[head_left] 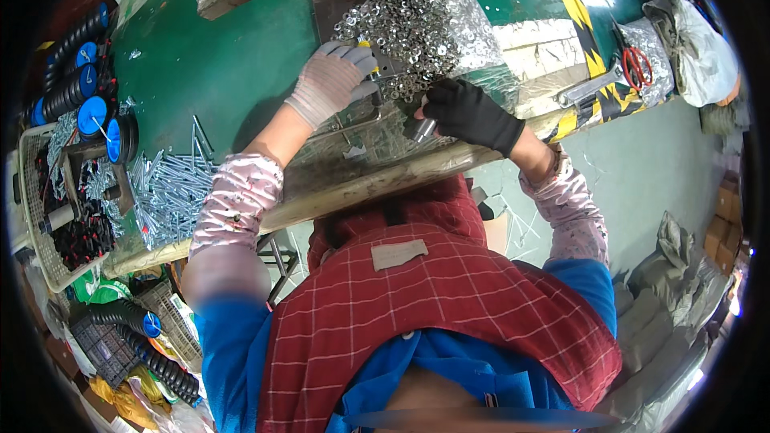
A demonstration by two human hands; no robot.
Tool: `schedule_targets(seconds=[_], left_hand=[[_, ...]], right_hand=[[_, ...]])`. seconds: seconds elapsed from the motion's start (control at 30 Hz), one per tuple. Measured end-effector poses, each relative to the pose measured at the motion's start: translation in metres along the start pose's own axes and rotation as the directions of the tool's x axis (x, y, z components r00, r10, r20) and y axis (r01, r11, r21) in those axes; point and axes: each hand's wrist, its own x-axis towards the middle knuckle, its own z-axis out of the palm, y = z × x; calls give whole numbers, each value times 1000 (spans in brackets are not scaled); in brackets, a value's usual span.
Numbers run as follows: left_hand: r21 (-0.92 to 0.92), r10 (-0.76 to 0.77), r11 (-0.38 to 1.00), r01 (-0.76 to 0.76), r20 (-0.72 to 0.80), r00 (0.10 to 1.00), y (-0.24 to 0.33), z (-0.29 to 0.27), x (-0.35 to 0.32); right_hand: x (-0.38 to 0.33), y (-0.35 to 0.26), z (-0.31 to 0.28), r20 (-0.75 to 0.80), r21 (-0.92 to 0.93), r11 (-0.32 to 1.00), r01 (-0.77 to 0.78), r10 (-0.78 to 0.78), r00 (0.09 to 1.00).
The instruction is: The person repeatedly picks up metal rods and small metal rings, then wraps a yellow rubber band around each rod to secure the ring. The person handles the items one at a time and places the assembled units on the work surface.
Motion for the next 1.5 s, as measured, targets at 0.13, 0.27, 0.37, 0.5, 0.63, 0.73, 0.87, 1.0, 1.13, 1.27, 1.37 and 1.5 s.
schedule_targets(seconds=[0.13, 0.27, 0.37, 0.5, 0.63, 0.73, 0.87, 1.0, 1.13, 1.27, 1.37, 1.5], left_hand=[[63, -7, 998, 14, -115, 993, 5, 0, -2], [-16, -120, 993, 119, -196, 973, 18, 15, -2], [-71, -125, 991, 110, -269, 955, 21, 17, -2], [-67, -148, 989, 134, -314, 938, 26, 23, -4], [-64, -202, 979, 192, -302, 932, 32, 27, -5], [-113, -254, 966, 233, -226, 941, 33, 30, -9], [-693, -476, 713, 104, -369, 799, 36, 60, -3], [-40, -151, 988, 150, -465, 872, 29, 44, -8], [-63, -198, 980, 190, -429, 881, 32, 41, -10], [-67, -192, 981, 183, -502, 843, 35, 44, -11], [-95, -213, 977, 191, -485, 848, 34, 50, -9], [-180, -245, 968, 177, -497, 832, 38, 48, -7]], right_hand=[[1, 3, 11, 24, -31, 996, -83, 83, 996], [10, -6, -17, 19, 206, 881, -426, 432, 902], [26, 9, -35, -169, 318, 849, -422, 488, 856], [65, 28, -42, -152, 400, 856, -327, 414, 897], [91, 45, -22, -87, 477, 832, -283, 365, 927], [103, 50, -16, -48, 361, 885, -295, 333, 942], [110, 57, -14, 0, 283, 920, -271, 283, 959], [115, 54, -18, 16, 163, 963, -215, 215, 977], [136, 25, -28, 105, -280, 955, -97, 131, 986], [146, 33, -28, 326, -458, 887, 62, 102, 940], [157, 35, -40, 488, -342, 939, 16, 164, 857], [153, 30, -48, 515, -234, 960, -156, 259, 817]])
